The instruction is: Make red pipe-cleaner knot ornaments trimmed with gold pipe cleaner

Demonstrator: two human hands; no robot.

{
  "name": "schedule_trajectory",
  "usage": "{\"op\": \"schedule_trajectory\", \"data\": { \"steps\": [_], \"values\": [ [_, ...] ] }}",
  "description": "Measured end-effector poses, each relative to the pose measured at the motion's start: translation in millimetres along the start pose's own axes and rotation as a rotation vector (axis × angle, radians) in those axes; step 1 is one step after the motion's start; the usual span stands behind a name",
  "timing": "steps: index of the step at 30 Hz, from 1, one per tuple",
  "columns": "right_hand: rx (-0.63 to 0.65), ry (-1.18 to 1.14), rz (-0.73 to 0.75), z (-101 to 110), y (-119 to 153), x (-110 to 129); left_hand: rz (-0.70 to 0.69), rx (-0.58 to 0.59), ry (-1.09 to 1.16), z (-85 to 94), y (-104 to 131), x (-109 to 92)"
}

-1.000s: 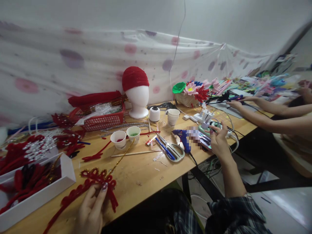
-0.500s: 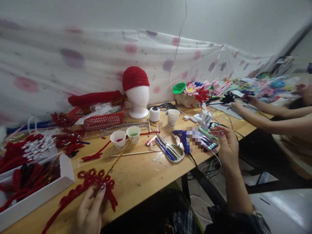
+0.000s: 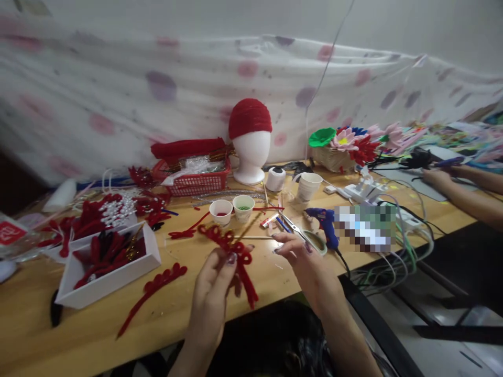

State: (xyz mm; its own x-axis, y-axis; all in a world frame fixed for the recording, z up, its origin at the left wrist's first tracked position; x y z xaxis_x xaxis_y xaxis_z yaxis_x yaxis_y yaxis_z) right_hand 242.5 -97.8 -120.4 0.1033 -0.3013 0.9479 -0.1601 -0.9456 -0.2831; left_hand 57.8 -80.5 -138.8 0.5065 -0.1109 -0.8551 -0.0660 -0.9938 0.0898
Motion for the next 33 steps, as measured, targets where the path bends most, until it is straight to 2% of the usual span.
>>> {"op": "schedule_trajectory", "data": {
  "steps": [3,6,10,13,18,21,25,30,32,33],
  "values": [
    [0.153,0.230,-0.008,-25.5,3.6,-0.6,0.084,0.082,-0.053,-12.5,2.0,10.3],
    [0.224,0.338,0.018,-38.7,8.2,3.4,0.110,0.161,-0.106,-10.5,4.5,18.2],
    [0.209,0.449,0.016,-36.9,12.8,1.5,0.168,0.291,-0.171,-6.1,7.7,29.4],
    [0.218,0.506,0.038,-36.5,16.3,2.0,0.224,0.328,-0.170,-5.6,9.8,34.3],
    [0.243,0.439,0.141,-37.9,17.1,14.8,0.467,0.386,0.062,-13.8,17.9,48.9],
    [0.213,0.318,0.166,-30.7,14.3,17.9,0.571,0.329,0.284,-11.7,18.3,53.1],
    [0.192,0.175,0.128,-22.8,11.9,7.8,0.528,0.234,0.459,-3.5,9.6,46.5],
    [0.217,0.010,0.025,-24.7,9.7,-7.6,0.484,0.114,0.539,9.2,2.4,38.4],
    [0.141,0.011,0.012,-13.3,5.6,-7.2,0.497,0.054,0.555,16.7,1.6,37.2],
    [0.045,0.043,0.029,0.0,3.0,-2.9,0.508,0.043,0.562,19.2,1.7,36.6]
  ]
}}
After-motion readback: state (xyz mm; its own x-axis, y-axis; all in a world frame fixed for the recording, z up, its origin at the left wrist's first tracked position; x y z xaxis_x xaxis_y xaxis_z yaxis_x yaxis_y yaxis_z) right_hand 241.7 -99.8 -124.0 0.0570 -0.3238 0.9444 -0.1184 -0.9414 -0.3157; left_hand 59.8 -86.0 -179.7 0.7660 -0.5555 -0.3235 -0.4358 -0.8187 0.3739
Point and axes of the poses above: each hand's wrist, its own y-axis away from the middle knuckle, its own z-axis out of the back of the hand, x = y × z, the point moved 10 cm from there along -y, towards the middle knuckle, and after that the axes turned 2 degrees about y, right-handed, at the moved point
